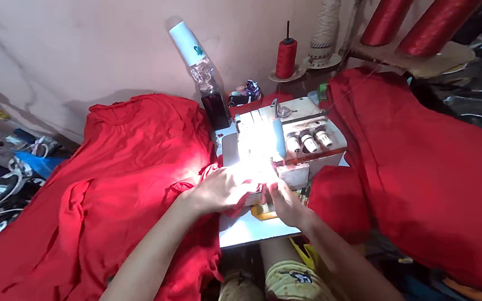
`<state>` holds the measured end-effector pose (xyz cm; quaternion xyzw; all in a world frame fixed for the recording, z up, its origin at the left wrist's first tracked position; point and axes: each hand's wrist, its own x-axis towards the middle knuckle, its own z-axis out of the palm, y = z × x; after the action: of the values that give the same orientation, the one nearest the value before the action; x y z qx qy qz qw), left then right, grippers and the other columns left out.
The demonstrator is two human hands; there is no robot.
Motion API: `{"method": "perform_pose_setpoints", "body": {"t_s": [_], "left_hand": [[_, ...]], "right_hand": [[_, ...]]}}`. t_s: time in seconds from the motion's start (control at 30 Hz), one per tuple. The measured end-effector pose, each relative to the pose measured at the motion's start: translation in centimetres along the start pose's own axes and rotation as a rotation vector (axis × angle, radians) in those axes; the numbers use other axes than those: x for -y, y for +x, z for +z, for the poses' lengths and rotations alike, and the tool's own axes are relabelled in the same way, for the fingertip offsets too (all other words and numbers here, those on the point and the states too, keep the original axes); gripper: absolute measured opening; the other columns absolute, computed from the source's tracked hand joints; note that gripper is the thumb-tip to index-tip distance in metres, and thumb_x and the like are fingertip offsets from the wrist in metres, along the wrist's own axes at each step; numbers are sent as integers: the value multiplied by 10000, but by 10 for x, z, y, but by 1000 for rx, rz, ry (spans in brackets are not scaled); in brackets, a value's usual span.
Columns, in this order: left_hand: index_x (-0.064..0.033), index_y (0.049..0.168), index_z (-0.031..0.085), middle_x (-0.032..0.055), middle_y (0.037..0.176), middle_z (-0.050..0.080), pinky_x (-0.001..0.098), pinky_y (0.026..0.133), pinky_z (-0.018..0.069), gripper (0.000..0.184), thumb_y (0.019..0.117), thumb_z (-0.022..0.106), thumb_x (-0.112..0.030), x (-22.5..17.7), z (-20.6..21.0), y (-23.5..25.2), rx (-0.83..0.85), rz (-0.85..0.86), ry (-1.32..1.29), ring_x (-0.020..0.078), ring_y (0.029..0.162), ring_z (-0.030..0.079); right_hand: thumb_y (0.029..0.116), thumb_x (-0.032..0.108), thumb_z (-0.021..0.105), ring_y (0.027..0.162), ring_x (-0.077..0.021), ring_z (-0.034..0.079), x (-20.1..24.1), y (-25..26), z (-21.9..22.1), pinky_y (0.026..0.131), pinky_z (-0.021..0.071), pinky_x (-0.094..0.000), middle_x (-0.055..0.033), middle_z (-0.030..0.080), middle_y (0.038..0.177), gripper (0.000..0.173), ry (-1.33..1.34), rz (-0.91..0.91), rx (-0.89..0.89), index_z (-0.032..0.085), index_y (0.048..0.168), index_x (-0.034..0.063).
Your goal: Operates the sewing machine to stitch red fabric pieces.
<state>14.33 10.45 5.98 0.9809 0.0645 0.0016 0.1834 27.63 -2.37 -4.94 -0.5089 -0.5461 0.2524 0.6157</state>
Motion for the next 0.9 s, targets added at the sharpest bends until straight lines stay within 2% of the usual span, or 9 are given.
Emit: {"method": "perform_pose_setpoints", "body": {"t_s": [0.17, 0.27, 0.37, 0.47, 0.53, 0.67, 0.77, 0.83, 0.9], "left_hand": [[-50, 1274, 657, 161, 1197, 682, 519, 1015, 477, 349, 1028, 559, -276, 11, -6, -5, 119, -295, -42, 279, 1147, 641], [-9, 1179, 711, 174, 1173, 702, 522, 1024, 468, 310, 1012, 569, -228, 16, -4, -9, 60, -141, -17, 297, 1146, 651], [-16, 1050, 747, 147, 1038, 737, 460, 910, 543, 228, 968, 629, -193, 12, 2, -8, -69, 44, 12, 262, 1001, 703], [-11, 1148, 692, 164, 1088, 692, 493, 939, 500, 297, 992, 601, -247, 8, -6, 5, 122, -129, -55, 269, 1051, 654], [18, 1164, 691, 182, 1138, 681, 449, 973, 489, 312, 984, 642, -231, 15, -7, 9, 171, -125, -112, 263, 1086, 636], [3, 1069, 721, 148, 1032, 707, 470, 910, 533, 229, 942, 711, -186, 32, -2, 9, -10, -217, -61, 251, 984, 676], [24, 949, 728, 116, 969, 686, 348, 829, 538, 152, 923, 702, -124, 42, -6, 2, -114, -203, -110, 158, 898, 647], [32, 983, 710, 81, 982, 684, 229, 844, 515, 153, 905, 646, -82, 37, -7, -2, -128, -147, -218, 51, 908, 621], [19, 1056, 707, 72, 989, 689, 260, 870, 514, 205, 903, 652, -105, 29, -12, -1, 4, -184, -233, 60, 925, 622]], "right_hand": [[1065, 559, 204, 699, 18, 504, 2, 1, -3, 712, 454, -181, 18, 542, 731, 758, 2, -13, 25, 617, 884, -50], [1075, 505, 218, 681, 19, 491, 4, 1, -4, 705, 448, -181, 35, 518, 707, 709, -20, 11, 37, 618, 876, -46], [1066, 450, 237, 693, 10, 472, 11, 5, -1, 701, 433, -192, 36, 504, 728, 649, -17, 54, 73, 616, 913, -54], [1051, 589, 224, 709, 39, 465, 15, 7, 1, 701, 432, -166, 34, 550, 780, 794, 35, 25, 96, 653, 989, -76], [1050, 577, 204, 681, 22, 463, 19, 7, -5, 683, 428, -185, 45, 527, 742, 757, -28, 34, 131, 645, 933, -27], [1022, 356, 504, 765, -242, 697, 21, 1, -23, 679, 552, -447, -119, 713, 827, 418, -514, -103, -33, 754, 965, 26], [985, 264, 609, 780, -333, 709, 21, -8, -7, 681, 544, -543, -161, 706, 802, 314, -536, -26, 129, 742, 875, 2], [969, 233, 649, 898, -335, 725, 5, -5, 28, 793, 569, -542, -179, 737, 947, 271, -324, -137, 254, 746, 1046, -9], [970, 214, 643, 808, -241, 722, -15, 0, 55, 755, 582, -432, -141, 743, 896, 253, -97, -267, 211, 754, 1023, -7]]}}
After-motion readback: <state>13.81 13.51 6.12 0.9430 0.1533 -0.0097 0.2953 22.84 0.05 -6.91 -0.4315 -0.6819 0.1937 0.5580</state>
